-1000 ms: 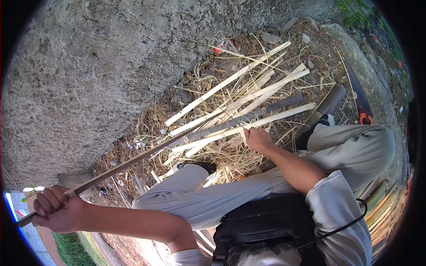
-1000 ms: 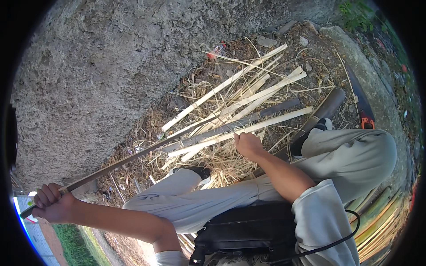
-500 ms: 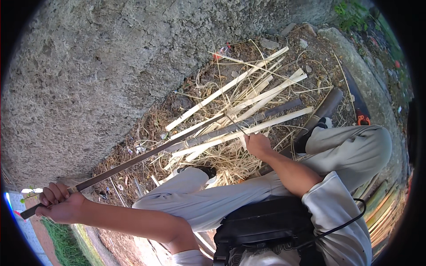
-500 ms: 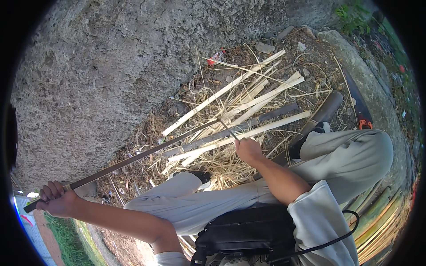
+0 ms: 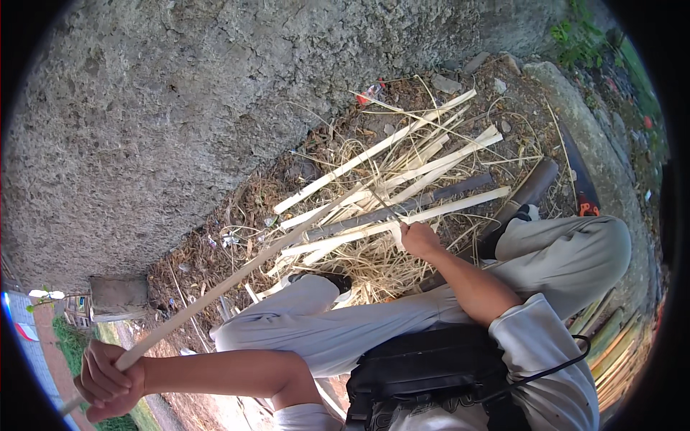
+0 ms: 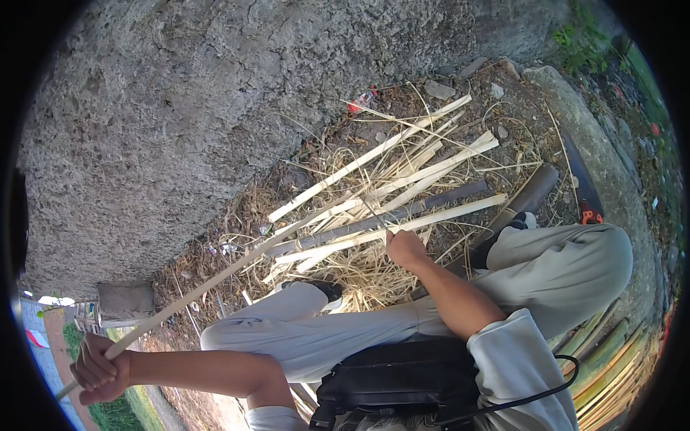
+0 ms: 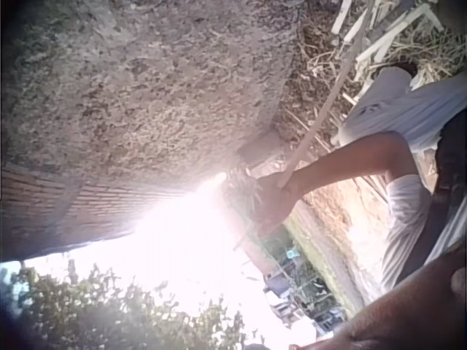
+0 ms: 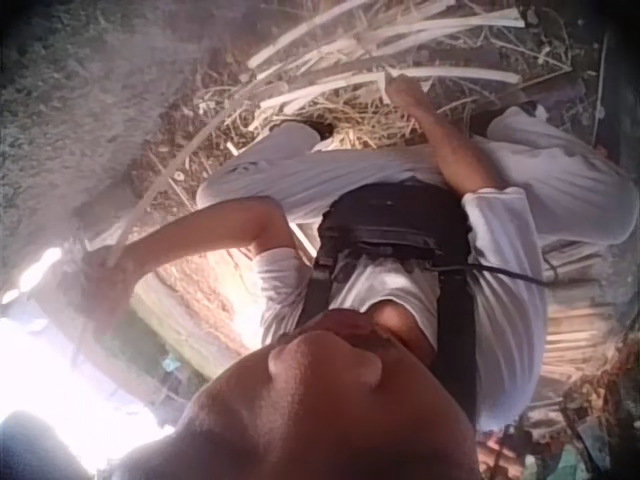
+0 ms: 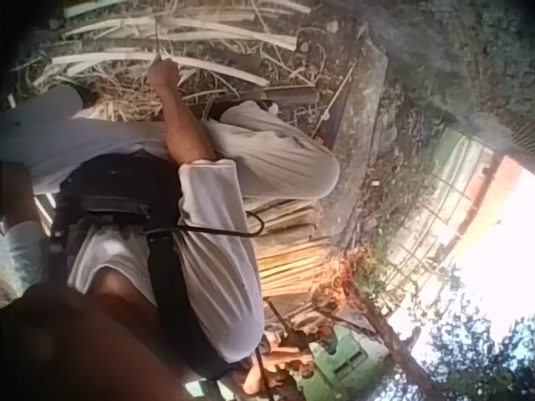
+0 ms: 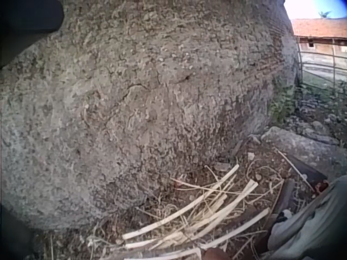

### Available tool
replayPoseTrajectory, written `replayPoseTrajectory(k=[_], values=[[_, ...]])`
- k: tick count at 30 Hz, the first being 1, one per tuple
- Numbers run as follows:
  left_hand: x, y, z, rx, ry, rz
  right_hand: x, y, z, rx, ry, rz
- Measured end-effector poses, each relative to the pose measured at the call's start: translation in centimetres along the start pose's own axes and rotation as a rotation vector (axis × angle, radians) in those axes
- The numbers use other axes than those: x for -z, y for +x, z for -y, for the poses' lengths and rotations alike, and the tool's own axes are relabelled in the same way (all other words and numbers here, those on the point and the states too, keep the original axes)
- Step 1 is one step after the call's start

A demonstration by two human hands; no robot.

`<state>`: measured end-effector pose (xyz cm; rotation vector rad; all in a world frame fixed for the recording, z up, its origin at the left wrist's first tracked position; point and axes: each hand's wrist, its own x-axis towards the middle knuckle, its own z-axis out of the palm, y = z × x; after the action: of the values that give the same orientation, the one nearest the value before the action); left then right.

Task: The person shaves a bamboo strip with a machete, bends the strip with both hands, and gathers bamboo shavings and strips on the ground by hand.

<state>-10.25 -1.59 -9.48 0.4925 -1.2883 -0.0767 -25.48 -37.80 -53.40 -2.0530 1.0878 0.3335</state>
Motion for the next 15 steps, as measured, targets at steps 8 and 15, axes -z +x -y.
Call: replayPoseTrajectory(k=[8,15], values=[[-2.7,-5.2,-7.2,-0.367,0.184,0.183,1.8,-2.0,4.6,-0.216,0.944,0.374],[-0.8,-6.9,-9.5,-0.582,0.387,-0.365,4.5,-6.6,9.2,0.065,1.075,0.56]])
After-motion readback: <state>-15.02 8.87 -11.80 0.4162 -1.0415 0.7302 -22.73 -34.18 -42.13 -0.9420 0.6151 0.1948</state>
